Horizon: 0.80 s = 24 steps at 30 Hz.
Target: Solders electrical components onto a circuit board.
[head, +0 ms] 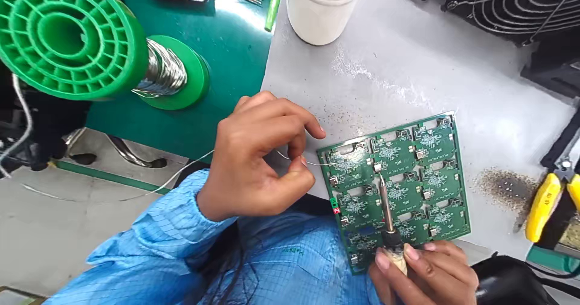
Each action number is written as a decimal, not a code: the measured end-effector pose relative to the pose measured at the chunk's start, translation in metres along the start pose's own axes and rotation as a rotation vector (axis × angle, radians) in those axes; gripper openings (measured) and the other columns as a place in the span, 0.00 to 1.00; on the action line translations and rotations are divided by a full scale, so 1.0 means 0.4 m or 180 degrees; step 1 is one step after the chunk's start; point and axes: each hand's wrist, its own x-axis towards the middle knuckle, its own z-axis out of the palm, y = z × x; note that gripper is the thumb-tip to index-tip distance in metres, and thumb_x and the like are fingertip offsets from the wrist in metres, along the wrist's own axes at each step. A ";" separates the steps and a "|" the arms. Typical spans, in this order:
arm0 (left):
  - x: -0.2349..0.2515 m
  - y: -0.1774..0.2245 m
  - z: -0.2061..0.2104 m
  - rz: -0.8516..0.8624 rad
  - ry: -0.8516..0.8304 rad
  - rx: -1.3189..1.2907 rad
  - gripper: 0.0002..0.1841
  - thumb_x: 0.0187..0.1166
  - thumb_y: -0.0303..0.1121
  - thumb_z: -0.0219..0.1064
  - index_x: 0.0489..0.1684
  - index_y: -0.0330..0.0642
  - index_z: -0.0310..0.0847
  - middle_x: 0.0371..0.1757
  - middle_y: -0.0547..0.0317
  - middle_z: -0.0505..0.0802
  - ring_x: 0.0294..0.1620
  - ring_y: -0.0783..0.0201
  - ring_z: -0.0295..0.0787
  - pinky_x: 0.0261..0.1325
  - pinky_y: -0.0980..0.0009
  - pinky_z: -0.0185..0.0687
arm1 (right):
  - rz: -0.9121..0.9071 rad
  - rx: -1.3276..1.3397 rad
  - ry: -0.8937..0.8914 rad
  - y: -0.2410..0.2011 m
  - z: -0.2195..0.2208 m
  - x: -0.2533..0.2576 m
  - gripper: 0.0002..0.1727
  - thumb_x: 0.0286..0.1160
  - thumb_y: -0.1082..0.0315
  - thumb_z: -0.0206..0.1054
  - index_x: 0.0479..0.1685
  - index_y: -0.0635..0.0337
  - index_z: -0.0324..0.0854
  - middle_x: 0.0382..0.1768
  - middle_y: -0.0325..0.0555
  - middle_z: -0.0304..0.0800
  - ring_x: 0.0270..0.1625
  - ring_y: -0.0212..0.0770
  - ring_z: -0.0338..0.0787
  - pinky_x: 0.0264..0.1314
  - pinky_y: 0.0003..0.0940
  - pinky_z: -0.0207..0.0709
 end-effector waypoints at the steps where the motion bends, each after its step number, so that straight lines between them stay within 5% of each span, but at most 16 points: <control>1: 0.001 0.000 0.001 0.0007 0.0005 -0.0005 0.07 0.64 0.33 0.62 0.17 0.50 0.73 0.40 0.64 0.93 0.44 0.74 0.78 0.50 0.71 0.63 | 0.0012 -0.0035 0.0092 0.005 0.002 0.000 0.12 0.67 0.64 0.75 0.50 0.43 0.86 0.57 0.30 0.79 0.58 0.30 0.77 0.72 0.30 0.63; 6: 0.002 -0.005 0.006 0.0098 0.0147 -0.0173 0.07 0.71 0.33 0.59 0.22 0.47 0.75 0.38 0.62 0.92 0.43 0.74 0.80 0.51 0.71 0.66 | 0.0238 -0.0144 0.0484 0.036 0.002 0.003 0.18 0.85 0.48 0.60 0.68 0.40 0.77 0.53 0.28 0.79 0.59 0.25 0.80 0.69 0.24 0.69; 9: -0.005 -0.005 0.010 0.0156 0.0368 -0.0561 0.07 0.85 0.33 0.54 0.36 0.46 0.75 0.43 0.66 0.91 0.47 0.76 0.87 0.52 0.77 0.82 | 0.0390 0.0084 0.0712 0.071 -0.011 0.007 0.22 0.87 0.44 0.57 0.75 0.36 0.75 0.62 0.21 0.81 0.67 0.22 0.81 0.72 0.23 0.73; 12: -0.028 0.028 0.007 0.0080 0.0449 -0.0661 0.07 0.93 0.39 0.50 0.47 0.53 0.73 0.46 0.77 0.93 0.46 0.84 0.88 0.48 0.85 0.81 | 0.0510 0.0326 0.0852 0.097 -0.046 0.014 0.23 0.87 0.44 0.59 0.76 0.35 0.75 0.67 0.16 0.81 0.72 0.20 0.80 0.76 0.23 0.73; 17: -0.098 0.074 -0.019 -0.0124 -0.0161 -0.0975 0.09 0.96 0.40 0.48 0.50 0.51 0.72 0.52 0.72 0.95 0.49 0.84 0.89 0.51 0.85 0.81 | 0.0540 0.0826 0.1114 0.135 -0.088 0.003 0.21 0.86 0.44 0.61 0.74 0.32 0.77 0.64 0.15 0.83 0.67 0.23 0.84 0.70 0.25 0.79; 24: -0.135 0.094 -0.030 -0.0557 -0.1407 -0.1516 0.12 0.90 0.38 0.52 0.43 0.42 0.76 0.55 0.62 0.96 0.48 0.82 0.90 0.46 0.82 0.84 | 0.0676 0.1444 0.1094 0.153 -0.078 -0.015 0.21 0.83 0.45 0.65 0.73 0.29 0.78 0.64 0.16 0.81 0.70 0.27 0.83 0.76 0.32 0.79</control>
